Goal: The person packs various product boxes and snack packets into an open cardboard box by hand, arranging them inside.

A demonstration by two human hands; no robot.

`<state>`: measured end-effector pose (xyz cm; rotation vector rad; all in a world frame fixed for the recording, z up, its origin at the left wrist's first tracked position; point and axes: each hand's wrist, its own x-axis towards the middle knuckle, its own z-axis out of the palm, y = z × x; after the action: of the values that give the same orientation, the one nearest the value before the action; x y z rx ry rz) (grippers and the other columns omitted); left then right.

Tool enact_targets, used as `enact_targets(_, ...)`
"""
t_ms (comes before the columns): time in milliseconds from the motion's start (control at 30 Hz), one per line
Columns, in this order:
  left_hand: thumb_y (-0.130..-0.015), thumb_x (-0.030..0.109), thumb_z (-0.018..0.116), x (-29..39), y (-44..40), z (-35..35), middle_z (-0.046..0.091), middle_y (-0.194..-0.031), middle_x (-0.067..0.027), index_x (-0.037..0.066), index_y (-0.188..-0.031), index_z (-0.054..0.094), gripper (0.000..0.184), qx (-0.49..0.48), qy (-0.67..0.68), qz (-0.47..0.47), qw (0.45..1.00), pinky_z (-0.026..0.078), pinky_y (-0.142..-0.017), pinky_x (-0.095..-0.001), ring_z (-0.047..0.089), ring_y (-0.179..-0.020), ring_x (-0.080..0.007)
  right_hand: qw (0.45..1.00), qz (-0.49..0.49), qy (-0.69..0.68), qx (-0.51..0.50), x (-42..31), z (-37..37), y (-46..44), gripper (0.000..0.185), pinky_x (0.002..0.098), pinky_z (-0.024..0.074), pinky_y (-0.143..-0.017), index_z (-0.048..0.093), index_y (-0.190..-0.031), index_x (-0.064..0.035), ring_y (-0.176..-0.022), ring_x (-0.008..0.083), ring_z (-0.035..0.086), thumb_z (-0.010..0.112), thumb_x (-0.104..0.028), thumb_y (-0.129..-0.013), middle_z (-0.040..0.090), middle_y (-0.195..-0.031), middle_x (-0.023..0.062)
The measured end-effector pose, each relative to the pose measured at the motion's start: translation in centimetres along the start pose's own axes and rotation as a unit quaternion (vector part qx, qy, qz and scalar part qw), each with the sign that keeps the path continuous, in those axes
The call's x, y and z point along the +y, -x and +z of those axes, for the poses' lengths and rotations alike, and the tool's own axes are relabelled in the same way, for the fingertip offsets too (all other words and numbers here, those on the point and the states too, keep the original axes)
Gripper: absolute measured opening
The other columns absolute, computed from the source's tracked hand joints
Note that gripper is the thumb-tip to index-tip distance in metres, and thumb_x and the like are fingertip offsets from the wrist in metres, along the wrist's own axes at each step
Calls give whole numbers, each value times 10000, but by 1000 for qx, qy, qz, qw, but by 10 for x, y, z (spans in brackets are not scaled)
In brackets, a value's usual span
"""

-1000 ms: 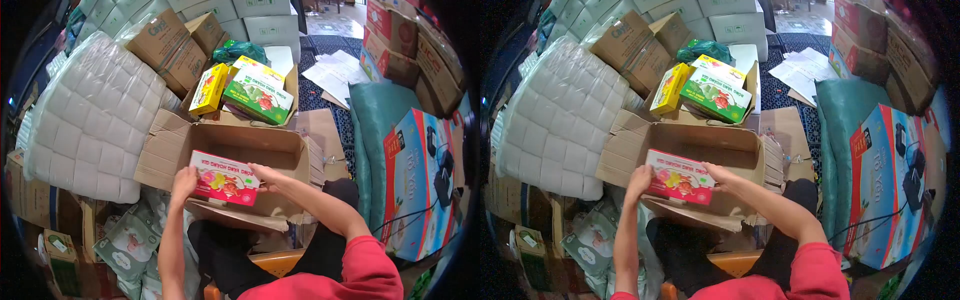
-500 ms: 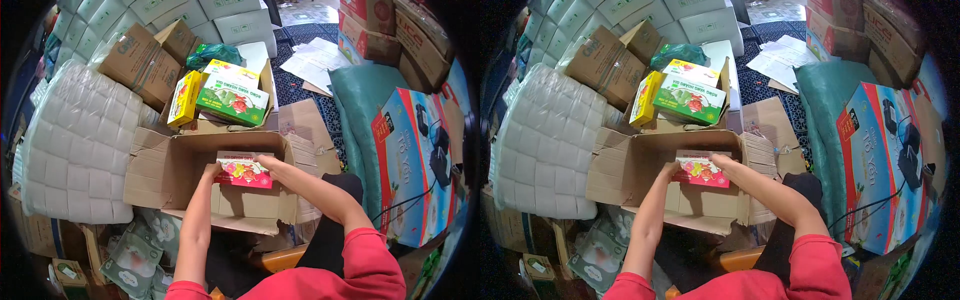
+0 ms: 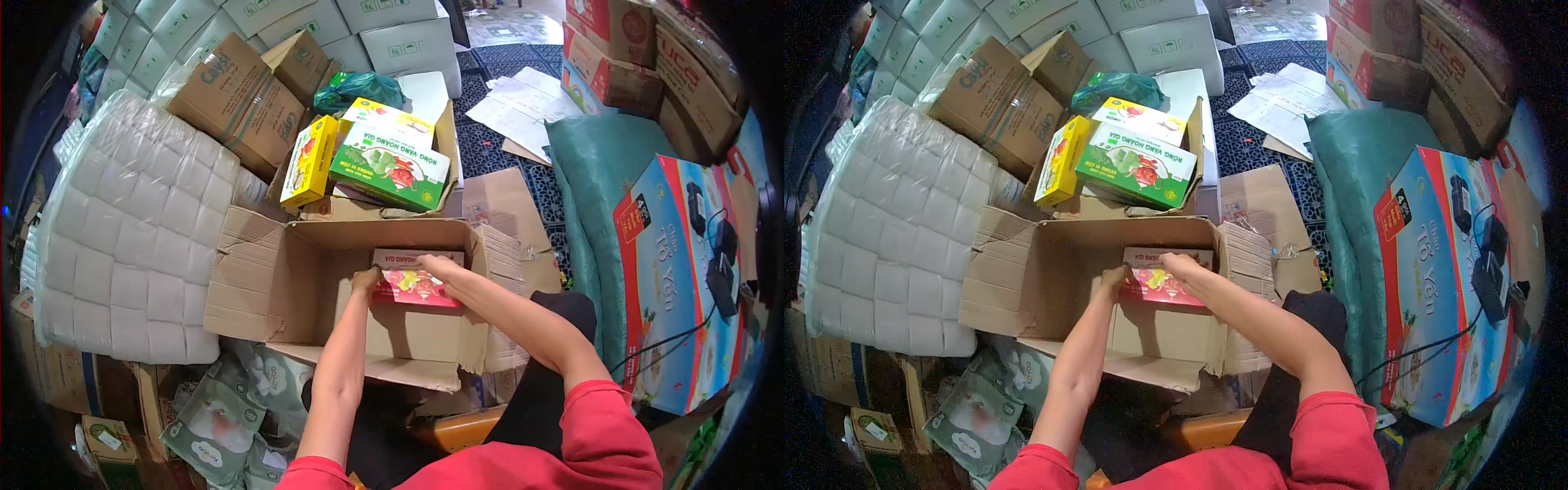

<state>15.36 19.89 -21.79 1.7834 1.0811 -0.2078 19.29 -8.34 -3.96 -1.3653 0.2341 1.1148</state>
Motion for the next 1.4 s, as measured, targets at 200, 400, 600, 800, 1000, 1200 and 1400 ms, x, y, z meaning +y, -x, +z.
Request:
enact_targets(200, -800, 261, 656, 60, 77, -30, 617, -701, -55, 32, -819, 714, 236, 21, 25, 36, 999, 473, -582, -295, 576, -603, -139, 986, -109, 119, -30, 4, 29, -28, 384, 310, 485, -668, 633, -1068, 47, -841, 158, 626, 618, -257, -833, 661, -938, 123)
enact_targets(400, -874, 255, 613, 187, 143, -84, 698, -796, -119, -26, -950, 681, 300, 113, -65, 395, 910, 513, -656, -312, 662, -686, -181, 798, -563, 177, 122, -49, 43, 2, 173, 350, 513, -698, 648, -925, 32, -728, 201, 638, 616, -115, -840, 652, -809, 125)
enact_targets(600, -883, 328, 614, 284, 142, -87, 663, -1052, -232, -30, -1192, 576, 475, 208, -165, 451, 852, 495, -866, -405, 647, -984, -338, 648, -537, 385, 379, -62, 0, -18, 403, 489, 323, -1014, 580, -1088, -4, -1167, 376, 428, 653, -323, -852, 516, -1153, 234)
enact_targets(800, -895, 367, 615, 282, 77, -67, 669, -1075, -191, 27, -1195, 610, 454, 211, -215, 365, 881, 476, -836, -367, 647, -942, -299, 644, -385, 500, 432, -75, -1, -40, 683, 571, 169, -1084, 421, -1312, 28, -1335, 443, 278, 518, -518, -914, 415, -1300, 366)
enact_targets(1000, -869, 299, 653, 269, 69, -69, 707, -923, -134, 5, -1118, 658, 385, 195, -135, 413, 879, 488, -778, -340, 660, -850, -219, 737, -372, 388, 409, -83, 0, -43, 745, 574, 164, -1076, 391, -1335, 69, -1342, 430, 244, 539, -518, -900, 424, -1293, 357)
enact_targets(1200, -847, 207, 669, 260, 87, -85, 679, -801, -169, 9, -1009, 690, 257, 164, -45, 427, 888, 485, -711, -339, 647, -764, -209, 815, -398, 164, 388, -103, -10, -36, 763, 572, 177, -1065, 328, -1369, 88, -1332, 403, 252, 562, -456, -890, 398, -1333, 329)
enact_targets(1400, -884, 28, 611, 219, 183, -122, 663, -938, -136, -49, -1096, 645, 228, 247, 3, 455, 856, 498, -754, -313, 640, -830, -204, 783, -512, 71, 346, -96, -1, -24, 570, 450, 412, -953, 462, -1327, 25, -1147, 398, 519, 449, -412, -962, 517, -1261, 261)
